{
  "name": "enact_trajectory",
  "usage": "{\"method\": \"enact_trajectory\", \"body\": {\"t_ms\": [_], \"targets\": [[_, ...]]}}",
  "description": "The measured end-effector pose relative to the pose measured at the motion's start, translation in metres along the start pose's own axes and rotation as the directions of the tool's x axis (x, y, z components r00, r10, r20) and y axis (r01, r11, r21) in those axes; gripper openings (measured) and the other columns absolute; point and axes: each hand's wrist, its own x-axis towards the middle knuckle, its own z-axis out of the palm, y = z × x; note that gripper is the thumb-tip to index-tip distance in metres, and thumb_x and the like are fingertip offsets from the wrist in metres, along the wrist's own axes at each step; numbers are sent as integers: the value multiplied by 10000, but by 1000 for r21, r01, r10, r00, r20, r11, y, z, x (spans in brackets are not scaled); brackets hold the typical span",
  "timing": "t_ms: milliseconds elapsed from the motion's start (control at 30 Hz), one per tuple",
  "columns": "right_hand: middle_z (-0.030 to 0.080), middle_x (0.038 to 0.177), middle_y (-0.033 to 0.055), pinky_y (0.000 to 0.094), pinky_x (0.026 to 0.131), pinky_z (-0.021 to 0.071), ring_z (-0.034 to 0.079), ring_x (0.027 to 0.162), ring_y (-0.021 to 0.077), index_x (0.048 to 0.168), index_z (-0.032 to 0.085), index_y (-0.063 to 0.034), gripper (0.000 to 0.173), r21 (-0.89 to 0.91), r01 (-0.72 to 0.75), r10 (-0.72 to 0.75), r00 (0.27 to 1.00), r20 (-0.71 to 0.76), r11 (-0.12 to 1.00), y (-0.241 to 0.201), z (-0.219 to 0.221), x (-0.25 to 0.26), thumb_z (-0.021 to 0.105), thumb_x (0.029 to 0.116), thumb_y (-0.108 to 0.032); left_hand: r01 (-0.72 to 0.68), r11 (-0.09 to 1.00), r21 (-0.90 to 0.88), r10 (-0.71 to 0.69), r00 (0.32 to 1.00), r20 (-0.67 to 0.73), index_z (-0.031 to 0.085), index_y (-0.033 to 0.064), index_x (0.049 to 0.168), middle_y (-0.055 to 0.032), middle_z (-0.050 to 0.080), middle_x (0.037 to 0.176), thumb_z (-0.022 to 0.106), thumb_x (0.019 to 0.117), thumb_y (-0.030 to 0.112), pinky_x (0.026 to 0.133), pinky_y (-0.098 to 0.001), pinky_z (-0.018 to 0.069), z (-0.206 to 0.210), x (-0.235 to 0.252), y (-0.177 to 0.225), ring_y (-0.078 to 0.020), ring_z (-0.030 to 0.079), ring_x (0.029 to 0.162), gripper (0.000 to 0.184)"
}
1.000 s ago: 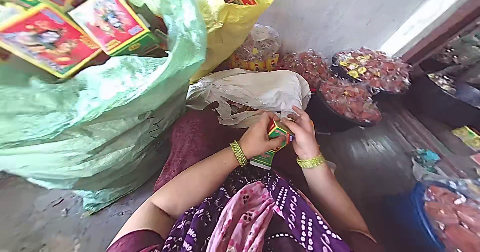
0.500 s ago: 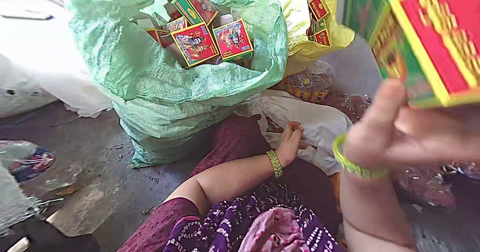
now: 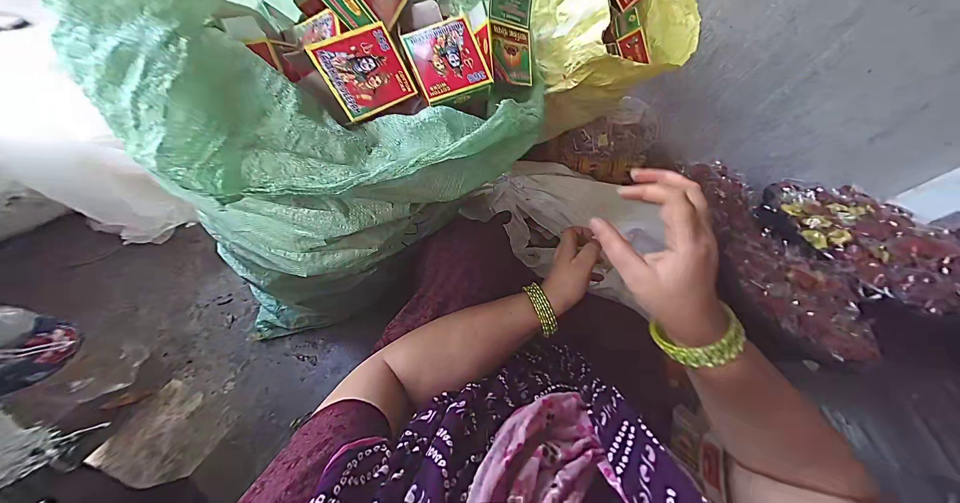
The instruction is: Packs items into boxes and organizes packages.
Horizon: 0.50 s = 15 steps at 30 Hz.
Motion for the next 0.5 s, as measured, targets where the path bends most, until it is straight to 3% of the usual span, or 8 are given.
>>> {"method": "enact_trajectory", "body": {"t_ms": [133,200,233,300,367,433,500], "targets": [[647,1279,202,485,1037,484,595,1225,327,1146,709,-32,384,-266,-305,328,944,46,915,73,-62,-88,707,943,-358,87,995,45,-87,996,8,400,-24,1438,-226,578,1294,418,1082,234,838,-437,613,5,4,-5,-281,680,1059,439],[654,1248,228,522,1027,472,611,1186,365,1172,694,-20,407,-423,-492,568,820,68,761,111,-99,-140,697,940,-355,88,993,78,-89,996,11,400,8,1444,-206,591,1287,423,1075,236,822,-457,615,9,4,-11,-284,686,1029,435],[646,1251,255,562,1022,468,614,1173,398,1202,683,-6,421,-491,-591,710,699,86,640,125,-117,-167,706,939,-334,95,990,107,-98,995,19,403,29,1447,-195,594,1290,430,1076,257,807,-468,614,10,3,-15,-284,688,1014,436],[631,1284,277,603,1035,457,607,1197,428,1276,659,-6,449,-580,-742,932,351,92,337,147,-145,-226,717,948,-307,103,978,181,-113,992,49,401,66,1456,-167,578,1321,425,1083,302,807,-465,613,14,-2,-17,-263,685,1024,443],[651,1286,256,609,1051,458,615,1224,411,1311,643,-19,456,-628,-774,996,40,82,83,163,-156,-286,713,950,-289,103,969,224,-120,991,65,396,56,1450,-155,577,1350,409,1086,306,832,-459,612,19,-3,-20,-249,682,1065,442],[652,1279,259,606,1054,455,611,1234,406,1310,634,-1,467,-649,-759,986,-145,88,-54,171,-153,-343,703,951,-292,101,961,256,-129,987,94,406,69,1441,-140,582,1365,414,1078,339,845,-461,614,21,-1,-27,-248,685,1083,452],[638,1285,283,616,1057,453,601,1239,426,1313,617,34,540,-647,-756,968,-225,113,-100,171,-138,-388,692,960,-368,101,954,283,-139,983,120,431,106,1429,-119,580,1373,450,1063,396,819,-461,619,19,-1,-35,-245,691,1072,467]]}}
